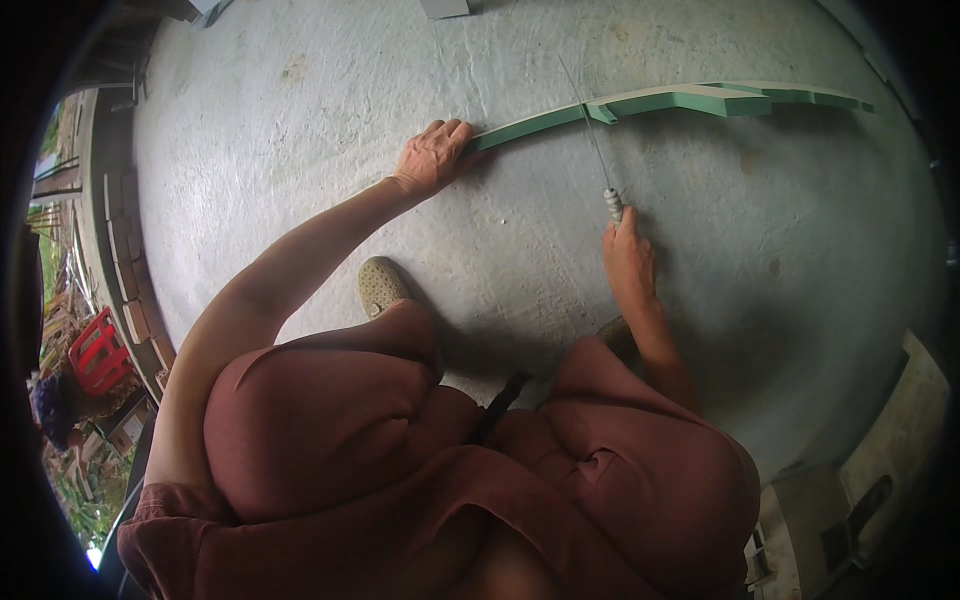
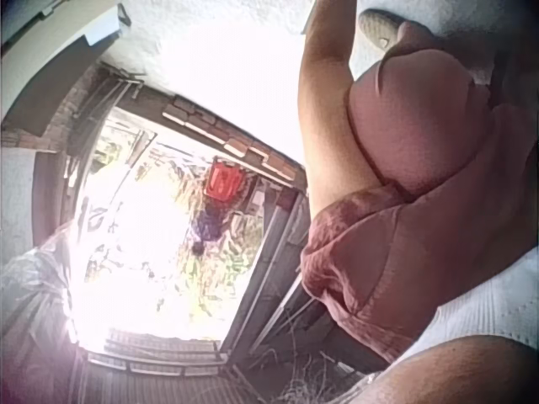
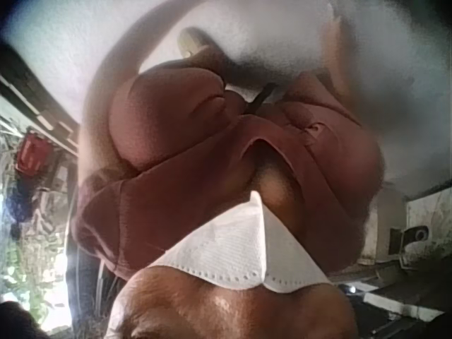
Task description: The person cuts a strip of green-painted wood with a hand saw.
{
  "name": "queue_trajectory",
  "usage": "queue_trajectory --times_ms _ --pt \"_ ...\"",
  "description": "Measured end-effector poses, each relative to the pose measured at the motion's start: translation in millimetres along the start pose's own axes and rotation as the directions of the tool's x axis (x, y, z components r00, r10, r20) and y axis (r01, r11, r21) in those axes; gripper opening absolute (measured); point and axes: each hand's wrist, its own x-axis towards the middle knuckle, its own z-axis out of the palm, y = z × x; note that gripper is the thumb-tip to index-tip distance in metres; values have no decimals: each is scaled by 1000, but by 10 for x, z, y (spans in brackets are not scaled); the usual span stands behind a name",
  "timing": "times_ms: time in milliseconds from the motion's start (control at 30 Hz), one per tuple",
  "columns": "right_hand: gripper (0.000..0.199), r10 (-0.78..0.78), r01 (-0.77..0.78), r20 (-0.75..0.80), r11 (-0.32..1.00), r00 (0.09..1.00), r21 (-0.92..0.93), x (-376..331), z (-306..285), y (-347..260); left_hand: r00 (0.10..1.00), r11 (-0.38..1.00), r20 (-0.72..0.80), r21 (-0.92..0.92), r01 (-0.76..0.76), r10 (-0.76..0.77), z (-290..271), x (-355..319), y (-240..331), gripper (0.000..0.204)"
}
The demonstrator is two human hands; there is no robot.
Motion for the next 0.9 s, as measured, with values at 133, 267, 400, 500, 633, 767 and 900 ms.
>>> queue_trajectory --times_ms 133,267,400,500,633,767,900 --pt "24 1 -1 14 1000 1000 -1 -1 -13 -17 1000 1000 -14 -7 -4 4 16 -4 -17 22" --pt "25 3 -3 8 1000 1000 -12 4 7 24 1000 1000 -10 -9 -8 8 8 3 4 23" --pt "26 20 -19 25 1000 999 -6 7 -7 -14 1000 1000 -3 -3 0 0 17 -2 -13 23" --pt "26 25 -26 24 999 999 26 5 -5 -24 1000 1000 -2 -11 5 -5 12 -3 -14 24" --pt "26 12 -12 19 1000 1000 19 9 6 13 1000 1000 -6 -12 -1 1 -14 6 7 24" --pt "27 10 -7 65 999 998 -44 51 -117 -10 998 999 -44 5 -45 45 27 1 -90 20" --pt "27 -14 36 146 989 989 -145 112 -427 -27 999 999 -14 8 -47 47 30 -10 -58 21"
